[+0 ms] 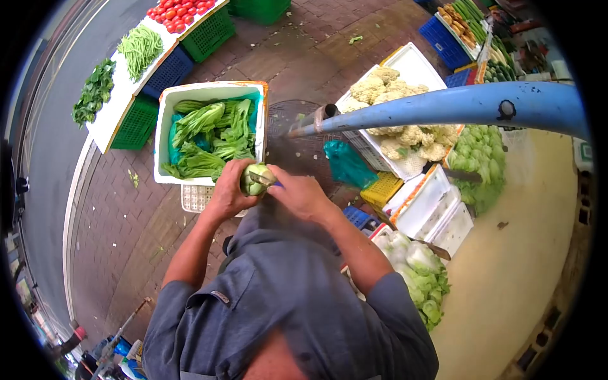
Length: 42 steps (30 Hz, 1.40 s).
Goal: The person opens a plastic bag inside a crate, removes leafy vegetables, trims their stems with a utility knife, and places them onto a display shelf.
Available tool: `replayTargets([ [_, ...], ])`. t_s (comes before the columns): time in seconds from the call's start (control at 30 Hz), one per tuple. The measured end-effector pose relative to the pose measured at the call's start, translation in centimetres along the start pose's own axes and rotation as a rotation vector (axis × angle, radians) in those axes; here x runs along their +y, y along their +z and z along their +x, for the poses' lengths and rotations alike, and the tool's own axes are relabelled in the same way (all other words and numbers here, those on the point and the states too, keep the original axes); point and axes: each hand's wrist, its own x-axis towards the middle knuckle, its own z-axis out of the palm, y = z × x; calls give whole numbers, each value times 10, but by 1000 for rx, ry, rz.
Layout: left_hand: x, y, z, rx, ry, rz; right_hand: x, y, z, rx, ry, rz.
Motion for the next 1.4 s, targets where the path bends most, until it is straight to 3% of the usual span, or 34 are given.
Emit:
replayTargets([
  [0.13,-1,-3,-3,-87,-86,-61,22,10,5,126,-245,86],
  [0.27,-12,5,-2,-151,-92,-100,82,37,11,222,-308,237],
  [0.33,-15,0,-4,-200,-342,-435,92,28,-1,123,69,373],
  [0.37,-13,-8,-2,-213,-364,-481,102,24,-7,79,257,446],
  [0.43,-12,-21,6,-302,-440,-654,92,30,-14,111,374,645],
  [0.47,-24,-15,6,-327,-501,-939,88,31,-16,125,430,744],
  [0.53,-45,-5,6,-377,-520,-1047,93,39,-3,194,311,683],
  [0.63,-42,5,9,-374,-556,-1009,57,34,18,267,223,610],
  [0.73,-31,8,13,-384,-489,-855,37,33,33,423,-91,246],
  [0.87,-33,8,12,-376,-475,-610,36,36,34,367,-36,118],
  [1.0,-30,4,12,-344,-428,-452,37,48,32,356,65,225],
  [1.17,-31,1,12,-356,-440,-279,51,62,37,401,-59,238],
  [1.27,-26,-3,15,-388,-451,-210,50,59,36,312,52,174],
  [1.4,-30,6,10,-357,-357,3,56,66,39,342,-25,61],
])
